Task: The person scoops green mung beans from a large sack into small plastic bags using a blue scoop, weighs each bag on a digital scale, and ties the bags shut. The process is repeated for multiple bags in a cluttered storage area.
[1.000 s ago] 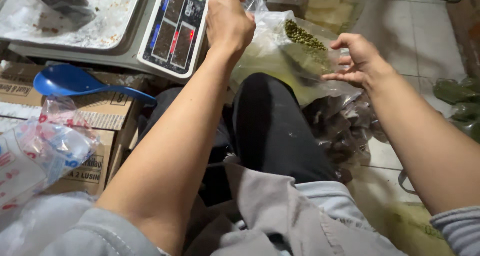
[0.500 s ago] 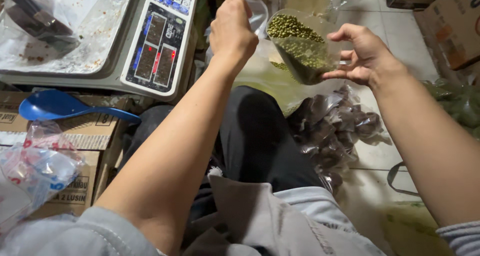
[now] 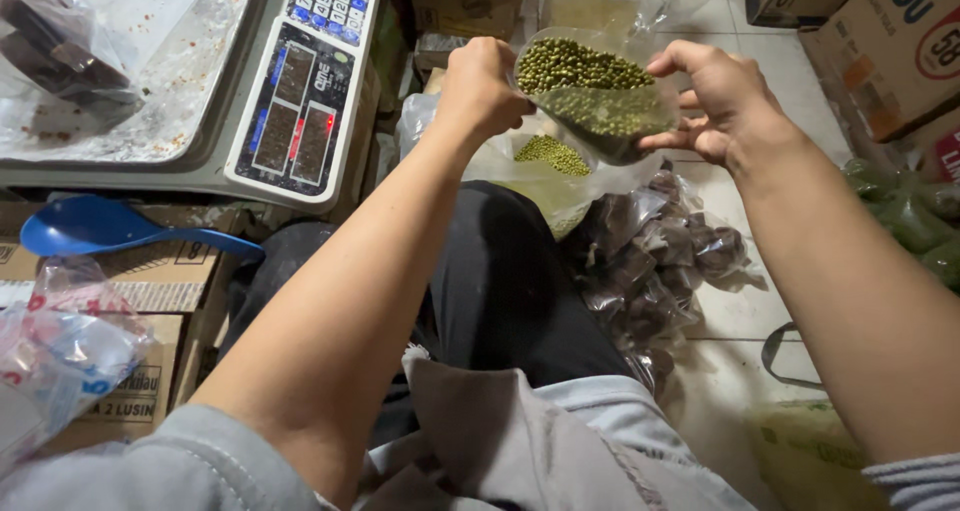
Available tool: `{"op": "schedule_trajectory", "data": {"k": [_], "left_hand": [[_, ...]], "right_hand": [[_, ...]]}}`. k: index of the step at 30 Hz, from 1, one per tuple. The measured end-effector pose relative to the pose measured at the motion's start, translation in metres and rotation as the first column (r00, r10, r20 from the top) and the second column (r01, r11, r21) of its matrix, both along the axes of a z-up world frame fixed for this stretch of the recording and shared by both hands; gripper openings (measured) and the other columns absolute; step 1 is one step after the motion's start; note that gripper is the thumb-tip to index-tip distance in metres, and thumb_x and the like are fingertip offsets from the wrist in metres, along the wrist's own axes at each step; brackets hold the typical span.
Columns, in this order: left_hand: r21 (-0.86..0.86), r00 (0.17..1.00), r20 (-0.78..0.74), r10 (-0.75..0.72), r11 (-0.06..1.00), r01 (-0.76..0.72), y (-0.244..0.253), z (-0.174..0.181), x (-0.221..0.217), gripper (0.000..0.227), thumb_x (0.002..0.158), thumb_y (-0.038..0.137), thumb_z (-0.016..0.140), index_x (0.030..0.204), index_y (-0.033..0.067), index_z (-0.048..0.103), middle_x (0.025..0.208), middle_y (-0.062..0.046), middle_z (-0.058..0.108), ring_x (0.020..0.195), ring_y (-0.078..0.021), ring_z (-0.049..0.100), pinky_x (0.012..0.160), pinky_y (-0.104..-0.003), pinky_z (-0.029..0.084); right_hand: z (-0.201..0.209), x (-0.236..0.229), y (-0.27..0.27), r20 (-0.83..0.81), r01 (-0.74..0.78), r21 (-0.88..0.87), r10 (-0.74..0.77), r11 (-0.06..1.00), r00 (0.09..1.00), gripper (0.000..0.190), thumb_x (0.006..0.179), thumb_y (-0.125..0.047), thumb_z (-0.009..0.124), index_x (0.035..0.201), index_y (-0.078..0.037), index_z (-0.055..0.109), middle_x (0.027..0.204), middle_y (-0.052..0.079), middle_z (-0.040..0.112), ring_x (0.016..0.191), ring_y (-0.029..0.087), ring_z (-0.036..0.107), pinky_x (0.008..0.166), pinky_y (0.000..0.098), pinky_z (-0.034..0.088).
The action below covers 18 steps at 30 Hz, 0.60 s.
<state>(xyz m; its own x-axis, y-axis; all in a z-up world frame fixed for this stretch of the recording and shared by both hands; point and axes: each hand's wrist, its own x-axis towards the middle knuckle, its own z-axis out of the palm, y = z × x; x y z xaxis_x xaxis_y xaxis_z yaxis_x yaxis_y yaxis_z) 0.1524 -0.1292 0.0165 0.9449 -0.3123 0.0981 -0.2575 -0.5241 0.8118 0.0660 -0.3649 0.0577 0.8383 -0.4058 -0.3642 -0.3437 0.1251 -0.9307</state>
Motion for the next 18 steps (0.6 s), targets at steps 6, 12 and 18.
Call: {"op": "schedule_trajectory", "data": {"k": [6, 12, 18], "left_hand": [[-0.011, 0.985, 0.154, 0.084, 0.996, -0.083, 0.003, 0.000, 0.001, 0.037, 0.061, 0.005, 0.086, 0.094, -0.0006, 0.069, 0.073, -0.015, 0.074, 0.056, -0.0191, 0.076, 0.055, -0.032, 0.061], [0.084, 0.999, 0.038, -0.003, 0.996, 0.000, -0.001, 0.009, -0.002, 0.023, 0.068, 0.011, 0.087, 0.080, -0.0008, 0.070, 0.071, -0.013, 0.076, 0.062, -0.0183, 0.078, 0.059, -0.032, 0.063], [0.149, 0.990, 0.142, -0.025, 0.989, 0.004, -0.009, 0.003, -0.001, 0.034, 0.062, 0.012, 0.094, 0.077, -0.0016, 0.067, 0.069, -0.014, 0.074, 0.062, -0.0191, 0.076, 0.060, -0.032, 0.060]], "right_hand": [[0.004, 0.003, 0.000, 0.023, 0.045, -0.074, -0.043, 0.996, 0.999, 0.066, 0.076, -0.018, 0.075, 0.134, -0.001, 0.050, 0.130, 0.024, 0.050, 0.103, 0.045, 0.072, 0.071, 0.0508, 0.063], [0.009, 0.001, 0.006, 0.076, 0.014, -0.207, 0.001, 0.978, 0.997, 0.032, 0.082, -0.016, 0.075, 0.110, -0.004, 0.068, 0.101, 0.012, 0.051, 0.076, 0.029, 0.050, 0.063, 0.0446, 0.064], [0.012, -0.003, 0.009, 0.095, -0.012, -0.398, 0.055, 0.917, 0.994, 0.022, 0.081, -0.018, 0.076, 0.103, -0.012, 0.077, 0.105, 0.007, 0.067, 0.083, 0.020, 0.072, 0.057, 0.0392, 0.062]]}}
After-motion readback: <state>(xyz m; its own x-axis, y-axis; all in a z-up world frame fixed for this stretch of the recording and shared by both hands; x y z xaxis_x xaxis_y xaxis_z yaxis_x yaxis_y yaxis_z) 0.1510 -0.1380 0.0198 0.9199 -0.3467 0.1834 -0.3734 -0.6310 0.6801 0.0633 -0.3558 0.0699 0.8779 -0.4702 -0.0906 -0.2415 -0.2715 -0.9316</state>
